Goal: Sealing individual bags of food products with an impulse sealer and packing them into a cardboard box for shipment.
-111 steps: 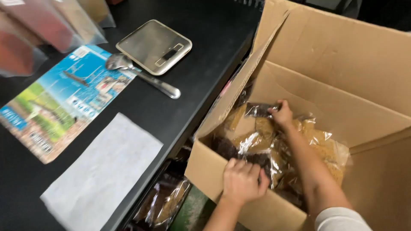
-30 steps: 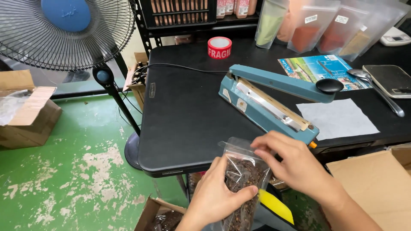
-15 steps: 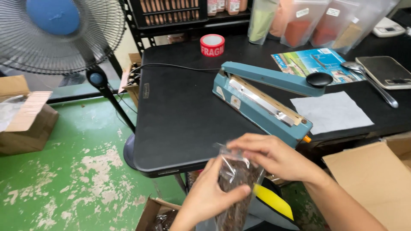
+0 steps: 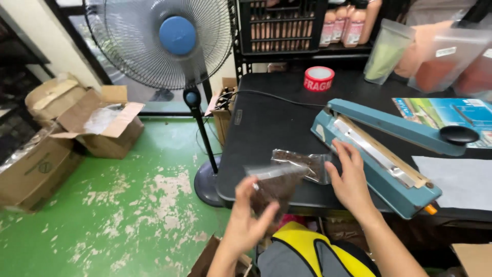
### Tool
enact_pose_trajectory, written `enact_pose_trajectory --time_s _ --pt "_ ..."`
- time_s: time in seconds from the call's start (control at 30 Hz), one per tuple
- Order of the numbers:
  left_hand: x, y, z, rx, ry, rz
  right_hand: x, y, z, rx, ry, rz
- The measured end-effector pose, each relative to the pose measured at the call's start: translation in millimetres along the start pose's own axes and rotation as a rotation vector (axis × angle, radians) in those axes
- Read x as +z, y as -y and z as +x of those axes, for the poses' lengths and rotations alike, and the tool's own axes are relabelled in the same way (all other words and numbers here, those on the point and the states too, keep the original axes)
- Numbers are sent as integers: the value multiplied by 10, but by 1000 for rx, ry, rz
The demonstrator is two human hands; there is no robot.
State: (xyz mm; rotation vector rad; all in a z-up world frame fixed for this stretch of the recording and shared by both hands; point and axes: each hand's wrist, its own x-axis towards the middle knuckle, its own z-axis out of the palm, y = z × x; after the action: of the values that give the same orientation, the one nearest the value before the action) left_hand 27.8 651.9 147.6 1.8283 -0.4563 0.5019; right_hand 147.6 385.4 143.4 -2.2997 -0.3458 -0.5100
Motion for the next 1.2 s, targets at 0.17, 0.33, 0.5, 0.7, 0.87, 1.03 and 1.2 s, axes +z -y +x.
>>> enact_pose_trajectory --time_s 0.17,0.33,0.5,0.7,0.87,1.03,1.2 --pt "97 -336 136 381 87 229 -537 757 -170 252 377 702" --pt "264 -662 216 672 -33 939 -979 1304 -357 418 505 361" --pt "373 -726 225 679 -215 1134 -935 1249 -539 332 386 649" --pt "337 -950 251 698 -285 1170 -856 908 -635 427 117 937" --pt "378 -889 258 709 -273 1176 -796 812 -637 519 100 971" --pt "560 -40 303 683 5 1121 -450 494 -536 598 74 651" --pt "770 420 569 415 149 1117 -382 117 -515 463 186 291"
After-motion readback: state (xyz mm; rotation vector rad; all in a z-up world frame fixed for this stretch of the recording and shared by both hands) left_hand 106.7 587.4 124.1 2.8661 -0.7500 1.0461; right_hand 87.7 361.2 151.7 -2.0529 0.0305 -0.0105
